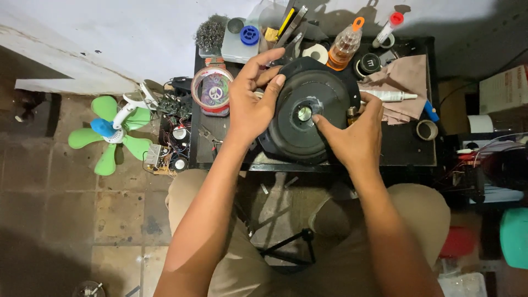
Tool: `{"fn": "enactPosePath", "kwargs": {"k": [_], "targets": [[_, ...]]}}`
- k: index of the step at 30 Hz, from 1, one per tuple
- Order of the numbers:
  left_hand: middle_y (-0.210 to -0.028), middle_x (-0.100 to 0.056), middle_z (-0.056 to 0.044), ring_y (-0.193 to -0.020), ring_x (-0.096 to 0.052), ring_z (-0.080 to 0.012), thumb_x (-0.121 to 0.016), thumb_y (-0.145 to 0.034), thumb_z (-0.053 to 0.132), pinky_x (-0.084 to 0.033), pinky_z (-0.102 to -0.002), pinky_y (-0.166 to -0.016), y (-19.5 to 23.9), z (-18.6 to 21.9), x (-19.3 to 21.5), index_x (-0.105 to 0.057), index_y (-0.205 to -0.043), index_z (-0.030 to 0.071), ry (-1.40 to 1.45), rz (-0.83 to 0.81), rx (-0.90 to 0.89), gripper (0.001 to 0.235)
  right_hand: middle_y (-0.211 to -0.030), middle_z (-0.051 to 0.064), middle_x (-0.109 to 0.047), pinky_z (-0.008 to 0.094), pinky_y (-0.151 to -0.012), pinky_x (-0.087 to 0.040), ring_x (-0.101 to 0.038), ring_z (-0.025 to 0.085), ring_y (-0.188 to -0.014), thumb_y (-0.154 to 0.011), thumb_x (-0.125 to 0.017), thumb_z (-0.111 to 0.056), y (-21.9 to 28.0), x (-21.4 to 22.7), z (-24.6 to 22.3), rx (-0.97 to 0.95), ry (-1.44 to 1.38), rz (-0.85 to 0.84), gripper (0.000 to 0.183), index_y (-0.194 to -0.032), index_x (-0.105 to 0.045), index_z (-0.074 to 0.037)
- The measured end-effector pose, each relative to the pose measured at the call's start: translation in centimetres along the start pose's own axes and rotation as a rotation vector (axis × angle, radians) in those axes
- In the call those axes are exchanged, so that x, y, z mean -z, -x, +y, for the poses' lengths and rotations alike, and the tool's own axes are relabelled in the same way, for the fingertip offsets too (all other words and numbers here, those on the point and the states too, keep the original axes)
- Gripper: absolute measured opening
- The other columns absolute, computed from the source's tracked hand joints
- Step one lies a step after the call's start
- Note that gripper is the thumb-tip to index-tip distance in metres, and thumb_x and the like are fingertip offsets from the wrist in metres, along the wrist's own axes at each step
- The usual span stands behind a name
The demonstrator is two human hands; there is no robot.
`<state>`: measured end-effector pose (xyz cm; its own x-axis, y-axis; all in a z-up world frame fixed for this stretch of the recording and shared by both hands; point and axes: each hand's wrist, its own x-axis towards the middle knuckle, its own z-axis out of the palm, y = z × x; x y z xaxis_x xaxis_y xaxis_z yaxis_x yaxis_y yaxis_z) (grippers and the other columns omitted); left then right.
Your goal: The person works on a speaker cone, applying a substance to the central dust cap and smoothing it with fingers. They then use a lighter to heat the area and continue smoothing the material. The person repeats the heating and smoothing steps multiple times.
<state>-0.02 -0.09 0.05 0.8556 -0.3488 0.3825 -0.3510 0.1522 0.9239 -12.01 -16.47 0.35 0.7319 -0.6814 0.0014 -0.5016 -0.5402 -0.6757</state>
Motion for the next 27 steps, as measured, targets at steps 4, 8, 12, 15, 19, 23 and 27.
{"fn": "enactPosePath", "kwargs": {"k": [4, 8, 12, 15, 19, 23, 27], "targets": [[-0.108, -0.077, -0.006, -0.112, -0.07, -0.01, -0.063, -0.103, 0.008, -0.05, -0.031, -0.114, 0.0, 0.0, 0.0, -0.06, -0.135, 0.015, 0.003, 0.003, 0.006, 0.033, -0.128, 0.017, -0.052, 0.047, -0.094, -0.046, -0.054, 0.035, -0.119, -0.071, -0.092, -0.038, 0.0, 0.1, -0.2, 0.014, 0.003, -0.006, 0.081, -0.129, -0.045, -0.006], [-0.11, -0.077, -0.008, -0.115, -0.071, -0.0135, -0.062, -0.105, 0.011, -0.052, -0.033, -0.114, 0.1, 0.2, 0.1, -0.059, -0.136, 0.015, -0.009, -0.011, -0.016, 0.032, -0.134, 0.012, -0.048, 0.047, -0.095, -0.046, -0.051, 0.03, -0.123, -0.07, -0.09, -0.045, 0.4, 0.8, -1.3, -0.081, 0.012, -0.067, 0.088, -0.134, -0.042, -0.009], [-0.116, -0.077, -0.01, -0.119, -0.071, -0.016, -0.061, -0.104, 0.009, -0.052, -0.032, -0.113, 0.0, 0.3, 0.1, -0.058, -0.136, 0.015, 0.011, -0.018, 0.008, 0.032, -0.139, 0.014, -0.045, 0.054, -0.097, -0.047, -0.05, 0.035, -0.133, -0.064, -0.094, -0.042, 0.5, 0.8, -1.7, -0.091, 0.025, -0.084, 0.097, -0.138, -0.04, -0.011], [-0.117, -0.076, -0.011, -0.118, -0.071, -0.0169, -0.061, -0.103, 0.007, -0.053, -0.031, -0.113, 0.0, 0.4, 0.1, -0.058, -0.136, 0.013, 0.017, -0.018, 0.016, 0.033, -0.136, 0.016, -0.046, 0.05, -0.099, -0.046, -0.051, 0.033, -0.126, -0.067, -0.093, -0.042, 0.3, 0.4, -0.7, -0.03, 0.0, -0.061, 0.095, -0.139, -0.041, -0.008], [-0.111, -0.078, -0.008, -0.115, -0.07, -0.0119, -0.061, -0.104, 0.008, -0.051, -0.032, -0.114, 0.0, 0.3, 0.1, -0.058, -0.136, 0.015, -0.001, -0.012, 0.006, 0.033, -0.141, 0.015, -0.044, 0.056, -0.094, -0.048, -0.054, 0.038, -0.129, -0.066, -0.094, -0.042, 0.4, 1.0, -1.6, -0.107, 0.029, -0.106, 0.096, -0.138, -0.039, -0.011], [-0.113, -0.077, -0.01, -0.115, -0.071, -0.015, -0.061, -0.105, 0.01, -0.054, -0.032, -0.109, 0.0, 0.3, 0.3, -0.057, -0.137, 0.015, -0.007, -0.012, -0.015, 0.033, -0.136, 0.014, -0.048, 0.045, -0.099, -0.045, -0.051, 0.031, -0.122, -0.075, -0.089, -0.037, -0.3, 0.3, 0.8, -0.009, -0.072, -0.087, 0.086, -0.141, -0.042, -0.009], [-0.132, -0.07, -0.005, -0.128, -0.069, -0.024, -0.062, -0.106, 0.011, -0.051, -0.037, -0.115, 0.0, -0.4, 0.5, -0.057, -0.139, 0.014, -0.067, 0.005, -0.026, 0.033, -0.12, 0.009, -0.065, 0.027, -0.091, -0.055, -0.068, 0.016, -0.106, -0.094, -0.068, -0.019, -0.8, 0.7, 1.1, -0.104, -0.462, -0.177, 0.054, -0.144, -0.048, -0.014]]}}
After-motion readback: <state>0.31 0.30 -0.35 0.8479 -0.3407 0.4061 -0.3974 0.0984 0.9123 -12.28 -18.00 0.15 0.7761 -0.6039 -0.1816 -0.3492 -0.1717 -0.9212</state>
